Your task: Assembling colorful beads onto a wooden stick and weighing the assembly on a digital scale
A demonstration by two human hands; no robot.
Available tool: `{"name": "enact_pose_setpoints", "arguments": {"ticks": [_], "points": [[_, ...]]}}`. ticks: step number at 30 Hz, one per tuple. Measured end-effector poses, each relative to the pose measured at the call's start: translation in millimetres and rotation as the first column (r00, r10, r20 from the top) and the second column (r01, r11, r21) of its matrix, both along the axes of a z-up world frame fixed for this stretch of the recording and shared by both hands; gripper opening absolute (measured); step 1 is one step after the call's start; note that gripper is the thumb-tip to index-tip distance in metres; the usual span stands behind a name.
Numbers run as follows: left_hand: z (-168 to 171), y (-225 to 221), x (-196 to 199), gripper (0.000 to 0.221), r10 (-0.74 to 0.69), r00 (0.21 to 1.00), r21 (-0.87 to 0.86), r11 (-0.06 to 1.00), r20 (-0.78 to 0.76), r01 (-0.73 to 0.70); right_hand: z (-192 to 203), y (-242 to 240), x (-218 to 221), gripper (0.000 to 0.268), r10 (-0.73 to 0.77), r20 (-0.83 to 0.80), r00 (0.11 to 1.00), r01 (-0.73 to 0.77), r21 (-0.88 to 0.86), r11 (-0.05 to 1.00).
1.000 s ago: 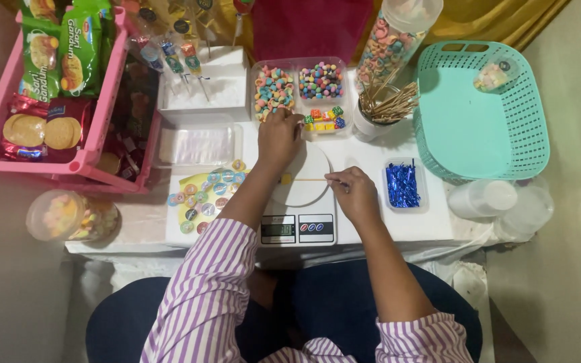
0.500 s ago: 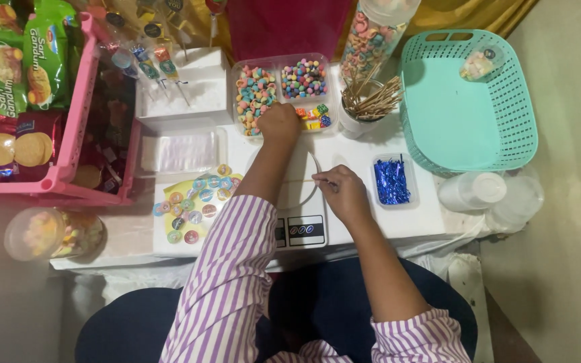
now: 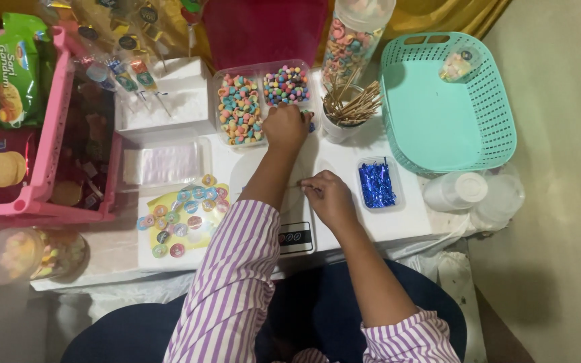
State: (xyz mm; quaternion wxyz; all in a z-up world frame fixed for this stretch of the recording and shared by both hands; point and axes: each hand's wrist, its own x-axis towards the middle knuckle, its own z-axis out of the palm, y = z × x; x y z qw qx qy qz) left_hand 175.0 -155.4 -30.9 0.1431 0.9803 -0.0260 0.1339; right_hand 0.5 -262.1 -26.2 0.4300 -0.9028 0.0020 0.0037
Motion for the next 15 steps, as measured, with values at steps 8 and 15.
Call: {"name": "enact_pose_setpoints", "arguments": {"ticks": [8, 15], "points": [[22.4, 8.3, 1.5, 0.020, -0.039, 0.994, -0.357, 0.934, -0.100, 0.001, 10.8, 1.9, -1.3, 0.020, -0.002, -0.014, 1.000, 0.003, 0.042, 0.999], [42.9, 69.0, -25.0, 0.024, -0.138, 0.986, -0.782, 0.623, -0.098, 0.009, 16.7, 1.2, -2.1, 0.017, 0.009, -0.005, 1.000, -0.008, 0.038, 0.999]]}}
